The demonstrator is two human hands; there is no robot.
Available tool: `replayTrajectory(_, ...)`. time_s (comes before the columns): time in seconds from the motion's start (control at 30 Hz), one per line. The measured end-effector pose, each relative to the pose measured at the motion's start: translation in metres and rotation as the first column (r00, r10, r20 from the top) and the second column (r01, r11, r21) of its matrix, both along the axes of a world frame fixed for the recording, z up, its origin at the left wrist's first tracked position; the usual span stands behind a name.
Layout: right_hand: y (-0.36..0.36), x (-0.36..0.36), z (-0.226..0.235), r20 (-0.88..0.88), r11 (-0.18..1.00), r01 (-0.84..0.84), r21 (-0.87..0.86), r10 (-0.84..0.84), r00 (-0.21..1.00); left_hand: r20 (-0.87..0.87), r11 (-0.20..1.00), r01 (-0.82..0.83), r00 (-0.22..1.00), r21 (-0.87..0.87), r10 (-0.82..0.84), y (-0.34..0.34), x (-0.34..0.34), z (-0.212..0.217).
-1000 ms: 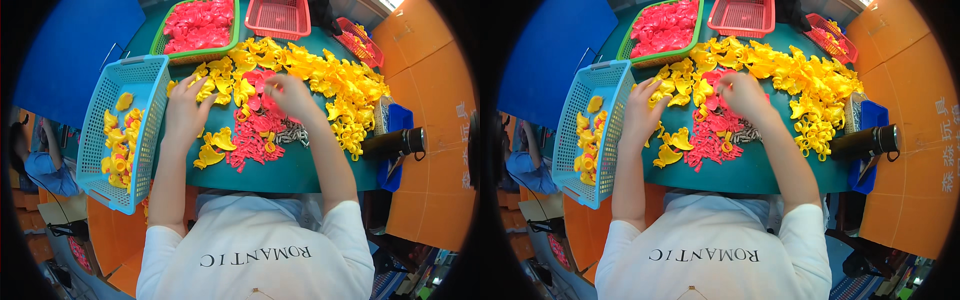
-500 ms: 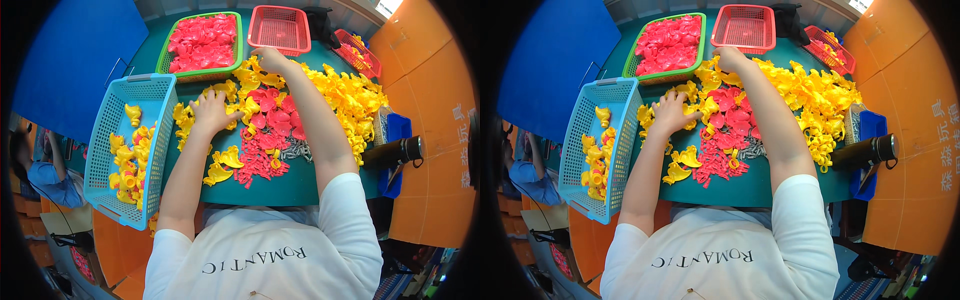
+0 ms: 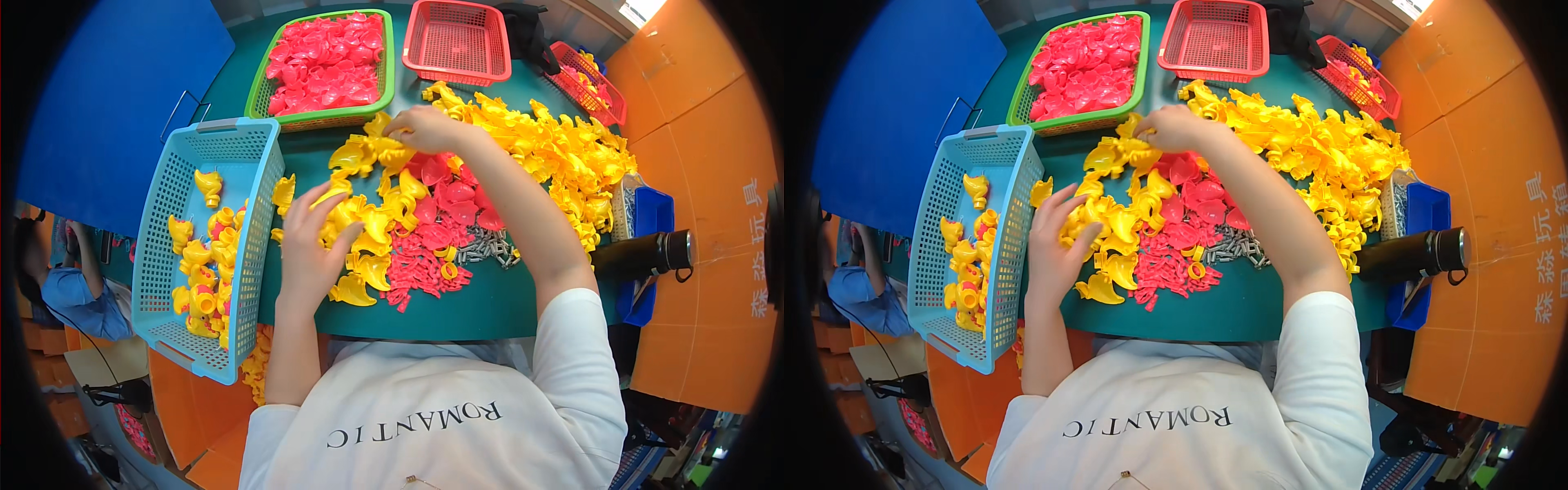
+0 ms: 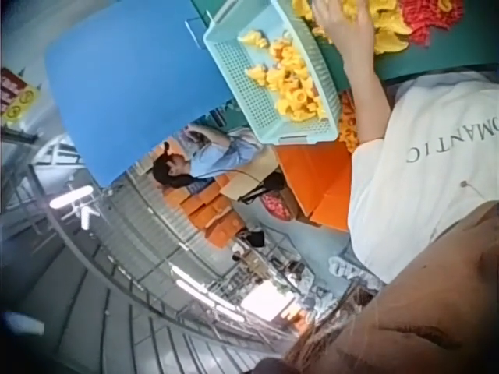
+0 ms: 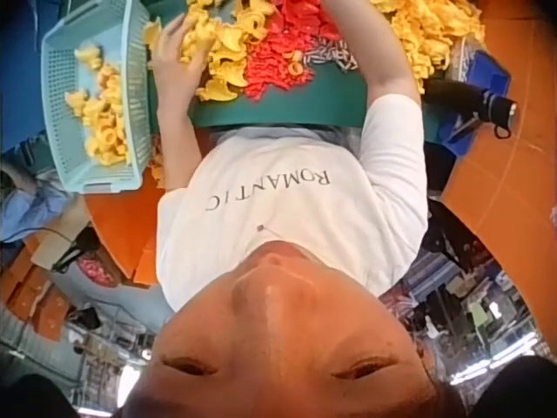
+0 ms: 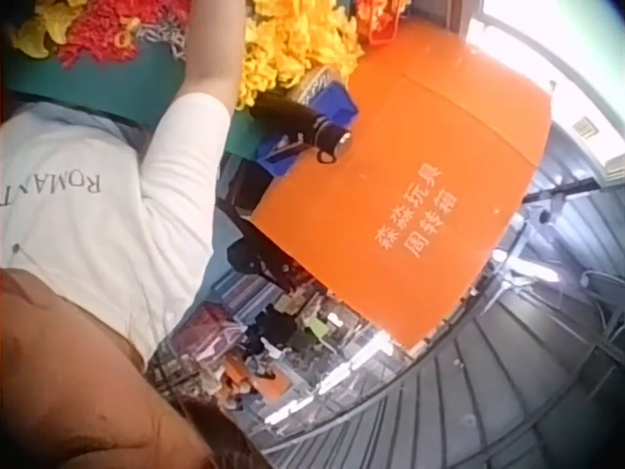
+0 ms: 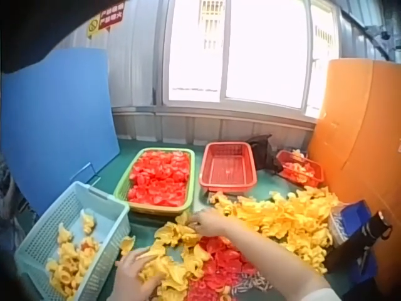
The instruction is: Assembling small plastic toy components at a workbench.
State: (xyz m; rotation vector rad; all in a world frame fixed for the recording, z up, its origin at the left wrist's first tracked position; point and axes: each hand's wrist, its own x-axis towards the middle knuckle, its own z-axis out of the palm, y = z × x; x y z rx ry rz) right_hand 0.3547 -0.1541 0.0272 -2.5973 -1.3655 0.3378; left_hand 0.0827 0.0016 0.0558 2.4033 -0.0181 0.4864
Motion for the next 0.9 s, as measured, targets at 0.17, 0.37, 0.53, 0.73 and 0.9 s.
replayTrajectory(0.17,0.012,-0.060,0.028,-0.165,0.973,-0.161,0.163,0.188,0.968,0.113,0.942,-0.335,0.935,-0.025,0.335,0.002,-0.041,-0.024)
replayTrajectory(0.37,-0.002,-0.065,0.051,-0.255,0.766,-0.298,0.570,0.510,0.821,0.068,0.918,-0.381,0.919,-0.107,0.389,0.001,-0.082,-0.049)
replayTrajectory(0.53,-0.031,0.018,0.046,-0.113,0.933,0.310,0.183,-0.293,0.949,0.088,0.931,-0.321,0.937,-0.173,0.339,-0.008,-0.094,-0.062)
replayTrajectory(0.73,-0.046,0.036,0.008,0.274,0.833,0.531,0.155,-0.553,0.787,0.109,0.950,-0.299,0.945,-0.088,0.308,-0.016,-0.092,-0.071)
replayTrajectory(0.9,-0.064,0.035,0.019,-0.019,0.811,0.549,0.199,-0.557,0.830,0.131,0.942,-0.316,0.935,-0.112,0.329,-0.014,-0.093,-0.076)
